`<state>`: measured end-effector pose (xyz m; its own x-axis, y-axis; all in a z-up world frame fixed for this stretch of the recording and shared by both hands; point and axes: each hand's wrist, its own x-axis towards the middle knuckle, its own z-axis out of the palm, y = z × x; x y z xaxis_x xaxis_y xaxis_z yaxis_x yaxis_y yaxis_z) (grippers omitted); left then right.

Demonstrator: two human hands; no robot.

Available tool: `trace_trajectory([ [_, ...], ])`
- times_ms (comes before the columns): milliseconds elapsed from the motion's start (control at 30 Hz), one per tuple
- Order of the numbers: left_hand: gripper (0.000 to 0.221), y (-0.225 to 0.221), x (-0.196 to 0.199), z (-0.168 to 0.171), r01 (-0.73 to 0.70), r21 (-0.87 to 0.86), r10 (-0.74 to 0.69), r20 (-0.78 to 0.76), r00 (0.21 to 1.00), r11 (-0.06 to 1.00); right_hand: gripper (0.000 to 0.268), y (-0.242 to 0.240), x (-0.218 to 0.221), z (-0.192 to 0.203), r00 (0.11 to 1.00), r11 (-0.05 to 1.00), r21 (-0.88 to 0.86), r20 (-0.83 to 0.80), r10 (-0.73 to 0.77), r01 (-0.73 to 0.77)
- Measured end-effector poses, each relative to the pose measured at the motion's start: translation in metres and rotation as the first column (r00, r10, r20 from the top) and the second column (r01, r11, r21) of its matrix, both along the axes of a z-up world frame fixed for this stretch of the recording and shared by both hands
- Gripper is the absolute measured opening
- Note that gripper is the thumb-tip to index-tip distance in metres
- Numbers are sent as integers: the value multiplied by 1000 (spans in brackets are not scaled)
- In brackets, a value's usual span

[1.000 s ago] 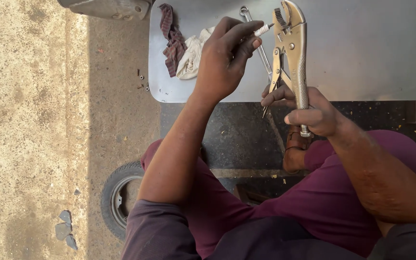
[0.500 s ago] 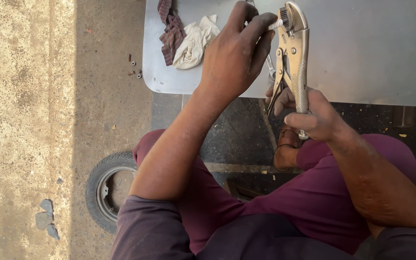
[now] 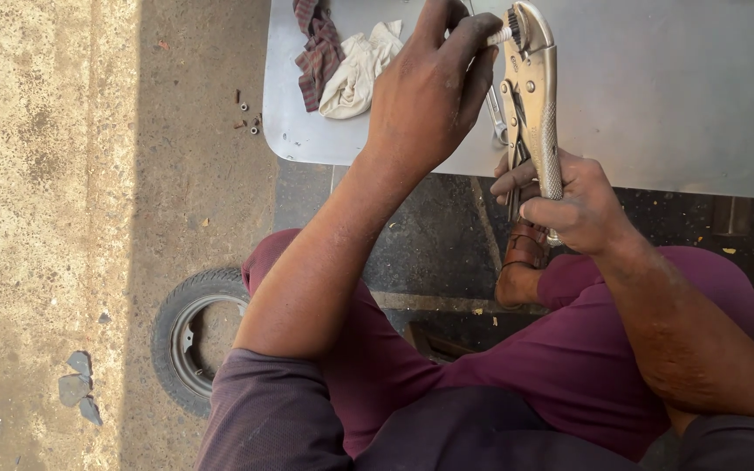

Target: The recorder is inspecting and cleaning a motorcycle spark plug using a wire brush and locking pliers.

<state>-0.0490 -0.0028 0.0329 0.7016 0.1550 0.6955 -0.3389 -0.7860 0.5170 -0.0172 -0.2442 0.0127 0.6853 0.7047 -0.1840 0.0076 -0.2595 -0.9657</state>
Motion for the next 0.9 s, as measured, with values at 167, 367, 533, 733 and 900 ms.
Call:
trace_trajectory([
  [167,20,0,1,0,23,-20,-23,11,1000,1000,68,-4,3,-5,996,993,77,23,86,-87],
  [367,21,-2,2,-2,54,-31,-54,-2,999,998,88,-3,2,-3,989,979,148,-25,146,-140],
  [533,21,-3,1,-1,69,-16,-69,8,998,998,95,-4,4,-6,984,970,185,-47,171,-159],
  [733,21,-9,-4,3,70,-31,-71,-15,997,997,98,-4,3,-5,982,968,177,-33,185,-177],
  [900,23,-13,-4,2,98,-23,-98,4,995,995,96,-3,2,-6,984,981,85,43,173,-176],
])
